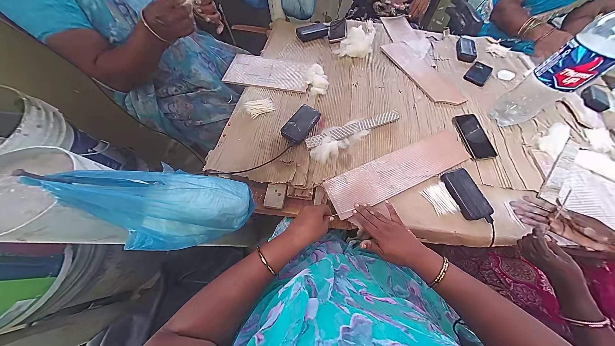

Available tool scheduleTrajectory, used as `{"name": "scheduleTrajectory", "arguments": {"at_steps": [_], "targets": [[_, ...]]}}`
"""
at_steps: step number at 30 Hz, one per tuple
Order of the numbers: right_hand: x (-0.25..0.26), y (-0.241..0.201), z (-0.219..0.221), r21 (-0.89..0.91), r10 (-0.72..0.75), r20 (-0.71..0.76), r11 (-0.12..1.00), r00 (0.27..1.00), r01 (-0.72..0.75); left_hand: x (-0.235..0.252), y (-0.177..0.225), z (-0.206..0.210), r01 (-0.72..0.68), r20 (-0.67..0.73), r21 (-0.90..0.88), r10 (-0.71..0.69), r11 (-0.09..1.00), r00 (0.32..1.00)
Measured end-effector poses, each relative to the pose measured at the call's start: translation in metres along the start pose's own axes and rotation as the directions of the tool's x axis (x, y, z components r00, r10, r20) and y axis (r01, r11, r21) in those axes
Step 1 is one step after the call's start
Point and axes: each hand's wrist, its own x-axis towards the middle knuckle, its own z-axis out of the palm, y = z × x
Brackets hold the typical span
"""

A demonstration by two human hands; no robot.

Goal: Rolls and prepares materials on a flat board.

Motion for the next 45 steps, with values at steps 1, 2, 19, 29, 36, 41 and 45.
{"name": "scheduleTrajectory", "arguments": {"at_steps": [1, 2, 19, 29, 36, 41, 45], "targets": [[-0.001, 0.002, -0.003, 0.0, 0.009, -0.018, 1.0, 1.0, -0.009, 0.0, 0.001, -0.001, 0.005, -0.005, -0.033, -0.005, 0.999, 1.0], [0.0, 0.005, -0.004, -0.002, 0.032, -0.064, 0.999, 0.997, -0.032, 0.0, 0.001, -0.003, 0.011, -0.025, -0.069, -0.013, 0.998, 1.0], [0.045, 0.004, -0.003, -0.042, 0.006, 0.043, 0.999, 0.999, -0.004, 0.011, 0.002, -0.007, 0.054, -0.091, 0.021, -0.052, 0.998, 0.995], [0.033, 0.018, -0.013, -0.038, 0.162, -0.234, 0.984, 0.959, -0.175, 0.007, 0.005, -0.01, 0.056, -0.163, -0.062, -0.066, 0.996, 0.984], [0.09, 0.011, -0.009, -0.064, 0.073, -0.053, 0.995, 0.996, -0.076, 0.017, 0.006, -0.009, 0.107, -0.218, 0.034, -0.097, 0.994, 0.971], [0.044, -0.007, 0.002, -0.023, 0.071, 0.021, 0.997, 0.997, -0.07, 0.005, 0.007, 0.0, 0.093, -0.153, 0.104, -0.076, 0.99, 0.985], [0.002, -0.015, -0.001, 0.039, 0.035, 0.039, 0.999, 0.999, -0.036, -0.006, 0.011, 0.009, 0.043, -0.132, 0.1, -0.03, 0.994, 0.991]]}}
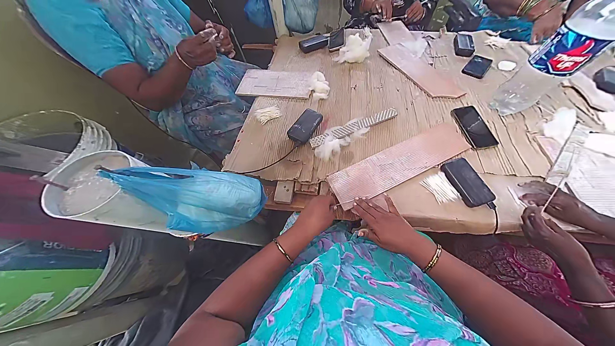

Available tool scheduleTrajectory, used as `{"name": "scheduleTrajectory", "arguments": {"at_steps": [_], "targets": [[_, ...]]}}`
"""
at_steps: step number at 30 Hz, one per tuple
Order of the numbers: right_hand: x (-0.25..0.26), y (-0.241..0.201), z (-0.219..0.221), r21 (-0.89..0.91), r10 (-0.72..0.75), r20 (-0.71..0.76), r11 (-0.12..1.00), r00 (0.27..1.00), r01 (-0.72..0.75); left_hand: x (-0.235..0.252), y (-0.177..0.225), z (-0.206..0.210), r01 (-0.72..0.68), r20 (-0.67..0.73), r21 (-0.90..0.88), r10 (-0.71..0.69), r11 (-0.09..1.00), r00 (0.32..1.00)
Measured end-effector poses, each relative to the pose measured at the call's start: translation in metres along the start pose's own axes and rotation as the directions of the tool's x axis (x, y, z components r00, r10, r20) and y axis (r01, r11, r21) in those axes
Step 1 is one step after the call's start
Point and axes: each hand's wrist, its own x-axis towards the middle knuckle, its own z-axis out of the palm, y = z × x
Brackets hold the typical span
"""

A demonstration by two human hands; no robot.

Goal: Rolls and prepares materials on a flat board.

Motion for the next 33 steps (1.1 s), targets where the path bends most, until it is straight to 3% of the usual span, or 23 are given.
{"name": "scheduleTrajectory", "arguments": {"at_steps": [2, 4, 7, 10, 17, 21, 25, 29, 33], "targets": [[-0.014, 0.002, 0.007, -0.009, -0.062, -0.192, 0.998, 0.979, 0.062, -0.005, 0.0, 0.003, -0.035, -0.031, -0.004, 0.035, 0.999, 0.999], [-0.019, 0.006, 0.02, -0.077, -0.13, -0.481, 0.991, 0.867, 0.106, -0.013, 0.004, 0.004, -0.05, -0.051, -0.003, 0.049, 0.999, 0.997], [-0.018, 0.005, 0.019, -0.13, -0.096, -0.665, 0.991, 0.741, 0.011, -0.025, 0.014, 0.004, -0.082, -0.076, 0.01, 0.083, 0.997, 0.994], [-0.017, 0.001, 0.013, -0.125, -0.03, -0.687, 0.989, 0.726, -0.077, -0.037, 0.025, 0.004, -0.108, -0.069, 0.026, 0.109, 0.994, 0.992], [-0.03, 0.004, 0.005, -0.099, -0.04, -0.756, 0.994, 0.654, -0.053, -0.051, 0.042, 0.006, -0.19, -0.109, 0.063, 0.196, 0.98, 0.974], [-0.054, 0.012, 0.002, -0.107, -0.031, -0.818, 0.99, 0.575, -0.098, -0.052, 0.053, 0.004, -0.221, -0.121, 0.086, 0.23, 0.971, 0.966], [-0.074, 0.028, 0.002, -0.089, 0.003, -0.841, 0.986, 0.541, -0.143, -0.054, 0.062, 0.002, -0.221, -0.126, 0.101, 0.232, 0.97, 0.964], [-0.082, 0.05, -0.003, 0.076, 0.209, -0.843, 0.959, 0.496, -0.275, -0.051, 0.053, 0.0, -0.209, -0.206, 0.1, 0.226, 0.973, 0.952], [-0.072, 0.077, -0.016, 0.208, 0.443, -0.786, 0.846, 0.431, -0.491, -0.05, 0.048, 0.0, -0.191, -0.219, 0.071, 0.202, 0.979, 0.955]]}}
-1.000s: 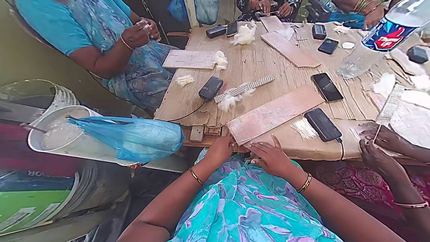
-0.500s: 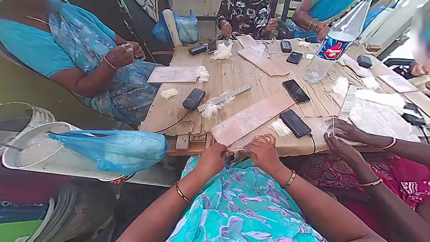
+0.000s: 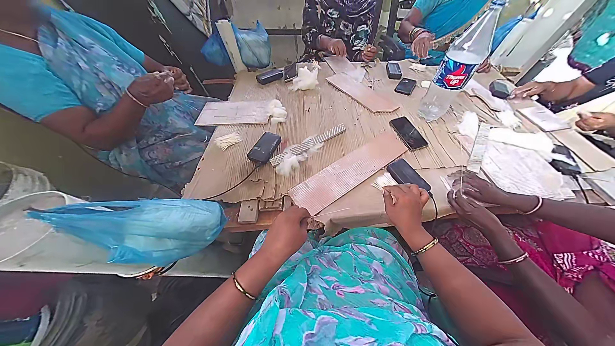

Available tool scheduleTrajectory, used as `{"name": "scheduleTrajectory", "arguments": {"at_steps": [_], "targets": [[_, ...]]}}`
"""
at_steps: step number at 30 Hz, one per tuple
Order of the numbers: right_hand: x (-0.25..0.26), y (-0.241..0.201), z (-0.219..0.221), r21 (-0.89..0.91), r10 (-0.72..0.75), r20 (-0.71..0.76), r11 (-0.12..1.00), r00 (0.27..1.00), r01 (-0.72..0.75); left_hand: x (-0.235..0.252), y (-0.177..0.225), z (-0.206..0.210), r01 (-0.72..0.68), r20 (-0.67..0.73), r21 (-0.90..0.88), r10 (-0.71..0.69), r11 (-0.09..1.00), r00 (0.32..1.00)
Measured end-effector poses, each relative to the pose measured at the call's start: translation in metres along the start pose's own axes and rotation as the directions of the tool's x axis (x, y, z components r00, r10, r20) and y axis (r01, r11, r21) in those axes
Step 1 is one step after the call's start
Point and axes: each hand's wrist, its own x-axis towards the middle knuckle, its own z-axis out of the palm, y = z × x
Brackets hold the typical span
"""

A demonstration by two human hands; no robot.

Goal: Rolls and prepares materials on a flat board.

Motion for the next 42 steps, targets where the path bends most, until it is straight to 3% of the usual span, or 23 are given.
{"name": "scheduleTrajectory", "arguments": {"at_steps": [6, 12, 16, 19, 21, 25, 28, 30, 33, 35, 37, 40, 42], "targets": [[0.02, 0.008, 0.026, -0.204, 0.169, 0.198, 0.971, 0.966, -0.128, -0.003, -0.001, 0.009, 0.014, 0.039, -0.016, -0.014, 1.0, 0.999], [0.02, 0.014, 0.009, -0.189, 0.267, 0.109, 0.951, 0.957, -0.244, -0.005, -0.019, 0.016, 0.016, 0.046, -0.016, -0.015, 1.0, 0.999], [0.019, 0.026, -0.004, -0.117, 0.167, 0.067, 0.98, 0.984, -0.158, -0.004, -0.026, 0.02, -0.002, 0.044, -0.032, 0.003, 0.999, 0.999], [0.008, 0.038, 0.002, -0.083, -0.012, 0.205, 0.996, 0.979, 0.03, -0.002, -0.033, 0.022, 0.002, 0.071, -0.029, 0.0, 1.0, 0.998], [0.002, 0.042, 0.005, -0.119, -0.02, 0.269, 0.991, 0.963, 0.054, -0.001, -0.04, 0.024, 0.001, 0.083, -0.025, 0.001, 1.0, 0.997], [0.003, 0.041, 0.002, -0.073, 0.044, 0.06, 0.997, 0.997, -0.039, 0.0, -0.052, 0.024, 0.0, 0.083, -0.036, 0.003, 0.999, 0.997], [0.025, 0.021, 0.0, 0.001, 0.002, 0.034, 1.0, 0.999, -0.002, 0.002, -0.063, 0.018, 0.038, 0.052, -0.127, -0.032, 0.991, 0.998], [0.046, -0.001, 0.005, 0.048, -0.117, 0.052, 0.992, 0.992, 0.114, 0.005, -0.069, 0.019, 0.061, -0.008, -0.262, -0.066, 0.963, 0.998], [0.081, -0.042, 0.029, 0.107, -0.31, 0.068, 0.947, 0.948, 0.302, 0.011, -0.077, 0.026, 0.071, -0.093, -0.523, -0.14, 0.849, 0.986], [0.1, -0.075, 0.052, 0.159, -0.369, 0.123, 0.924, 0.921, 0.349, 0.014, -0.079, 0.029, 0.062, -0.126, -0.671, -0.196, 0.739, 0.973], [0.114, -0.108, 0.079, 0.234, -0.368, 0.216, 0.919, 0.904, 0.318, 0.015, -0.081, 0.031, 0.048, -0.151, -0.758, -0.246, 0.651, 0.958], [0.129, -0.149, 0.118, 0.254, -0.227, 0.447, 0.96, 0.865, 0.121, 0.015, -0.082, 0.027, 0.062, -0.14, -0.812, -0.298, 0.58, 0.944], [0.133, -0.167, 0.141, 0.239, -0.142, 0.509, 0.971, 0.849, 0.019, 0.015, -0.082, 0.023, 0.071, -0.134, -0.828, -0.32, 0.556, 0.938]]}}
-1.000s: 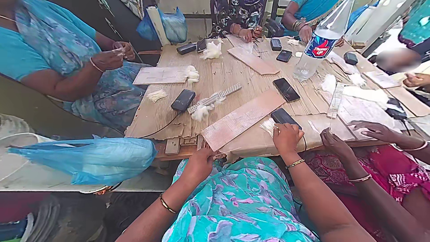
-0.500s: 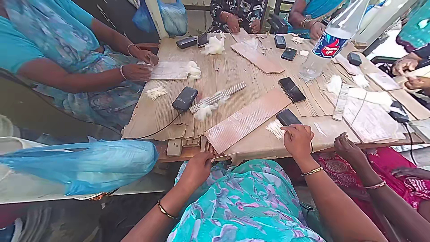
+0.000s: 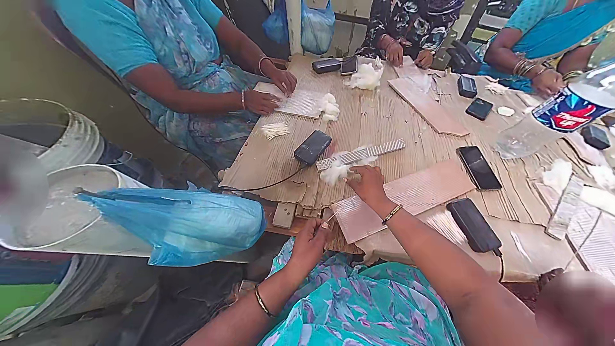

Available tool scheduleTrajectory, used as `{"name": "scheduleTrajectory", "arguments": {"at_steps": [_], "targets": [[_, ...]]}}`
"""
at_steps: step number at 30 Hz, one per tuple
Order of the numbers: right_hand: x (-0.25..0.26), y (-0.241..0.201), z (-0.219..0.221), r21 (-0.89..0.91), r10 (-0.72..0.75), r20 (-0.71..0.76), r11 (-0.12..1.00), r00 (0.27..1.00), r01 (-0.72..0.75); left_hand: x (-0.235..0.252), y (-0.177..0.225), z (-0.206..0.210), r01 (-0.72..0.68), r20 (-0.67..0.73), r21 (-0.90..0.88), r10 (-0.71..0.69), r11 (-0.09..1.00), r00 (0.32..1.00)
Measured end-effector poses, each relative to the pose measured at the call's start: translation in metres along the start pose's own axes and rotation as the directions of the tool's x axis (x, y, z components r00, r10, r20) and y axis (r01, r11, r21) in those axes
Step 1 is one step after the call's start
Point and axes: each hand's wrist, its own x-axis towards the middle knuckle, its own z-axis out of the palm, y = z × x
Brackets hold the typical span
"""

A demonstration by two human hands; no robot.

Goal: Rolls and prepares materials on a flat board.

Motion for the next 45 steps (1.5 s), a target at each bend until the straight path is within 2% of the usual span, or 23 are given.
{"name": "scheduleTrajectory", "arguments": {"at_steps": [4, 6, 9, 13, 15, 18, 21, 23, 25, 28, 30, 34, 36, 40, 42, 45], "targets": [[0.011, -0.01, 0.025, 0.062, 0.061, -0.065, 0.996, 0.996, -0.057, 0.001, 0.004, -0.004, 0.006, -0.003, -0.037, -0.006, 0.999, 1.0], [0.01, -0.012, 0.025, 0.122, 0.085, -0.087, 0.99, 0.993, -0.074, 0.002, 0.005, -0.006, 0.006, -0.002, -0.032, -0.007, 0.999, 1.0], [-0.003, -0.007, 0.008, 0.304, 0.112, -0.051, 0.948, 0.992, -0.092, 0.003, 0.007, -0.007, 0.02, -0.005, -0.026, -0.02, 0.999, 1.0], [-0.038, 0.0, -0.021, 0.643, 0.226, 0.006, 0.745, 0.974, -0.176, 0.003, 0.007, -0.006, 0.035, -0.003, -0.059, -0.035, 0.998, 0.999], [-0.054, 0.003, -0.036, 0.737, 0.232, 0.036, 0.651, 0.972, -0.182, 0.004, 0.004, -0.005, 0.022, -0.008, -0.061, -0.022, 0.998, 1.0], [-0.069, 0.011, -0.048, 0.772, 0.127, 0.013, 0.629, 0.992, -0.091, 0.011, 0.008, 0.0, -0.03, -0.035, -0.089, 0.027, 0.996, 0.999], [-0.079, 0.011, -0.052, 0.821, 0.014, 0.029, 0.571, 0.999, -0.032, 0.027, 0.03, 0.006, -0.074, -0.034, -0.049, 0.073, 0.996, 0.997], [-0.083, 0.008, -0.05, 0.851, -0.037, 0.029, 0.526, 0.999, -0.005, 0.041, 0.045, 0.012, -0.084, 0.0, -0.016, 0.084, 0.996, 0.996], [-0.085, 0.007, -0.046, 0.859, -0.06, 0.032, 0.512, 0.998, 0.004, 0.054, 0.058, 0.021, -0.036, 0.066, -0.036, 0.038, 0.999, 0.997], [-0.085, 0.005, -0.04, 0.856, -0.035, 0.056, 0.516, 0.998, -0.03, 0.072, 0.067, 0.035, 0.103, 0.146, -0.046, -0.095, 0.994, 0.985], [-0.083, 0.005, -0.038, 0.853, -0.011, 0.082, 0.517, 0.997, -0.064, 0.08, 0.068, 0.044, 0.147, 0.16, -0.068, -0.134, 0.987, 0.978], [-0.073, 0.013, -0.033, 0.863, 0.087, 0.084, 0.491, 0.993, -0.116, 0.095, 0.067, 0.051, 0.079, 0.045, -0.134, -0.073, 0.988, 0.996], [-0.069, 0.019, -0.032, 0.891, 0.177, 0.088, 0.426, 0.98, -0.157, 0.104, 0.066, 0.047, 0.034, -0.029, -0.123, -0.038, 0.992, 0.999], [-0.065, 0.034, -0.037, 0.938, 0.266, 0.104, 0.293, 0.958, -0.183, 0.131, 0.06, 0.033, 0.005, -0.153, 0.015, -0.002, 1.0, 0.988], [-0.067, 0.038, -0.039, 0.946, 0.284, 0.115, 0.261, 0.952, -0.192, 0.145, 0.051, 0.024, 0.05, -0.183, 0.163, -0.019, 0.985, 0.983], [-0.074, 0.042, -0.043, 0.954, 0.272, 0.106, 0.245, 0.956, -0.175, 0.155, 0.041, 0.015, 0.111, -0.158, 0.438, -0.045, 0.892, 0.986]]}}
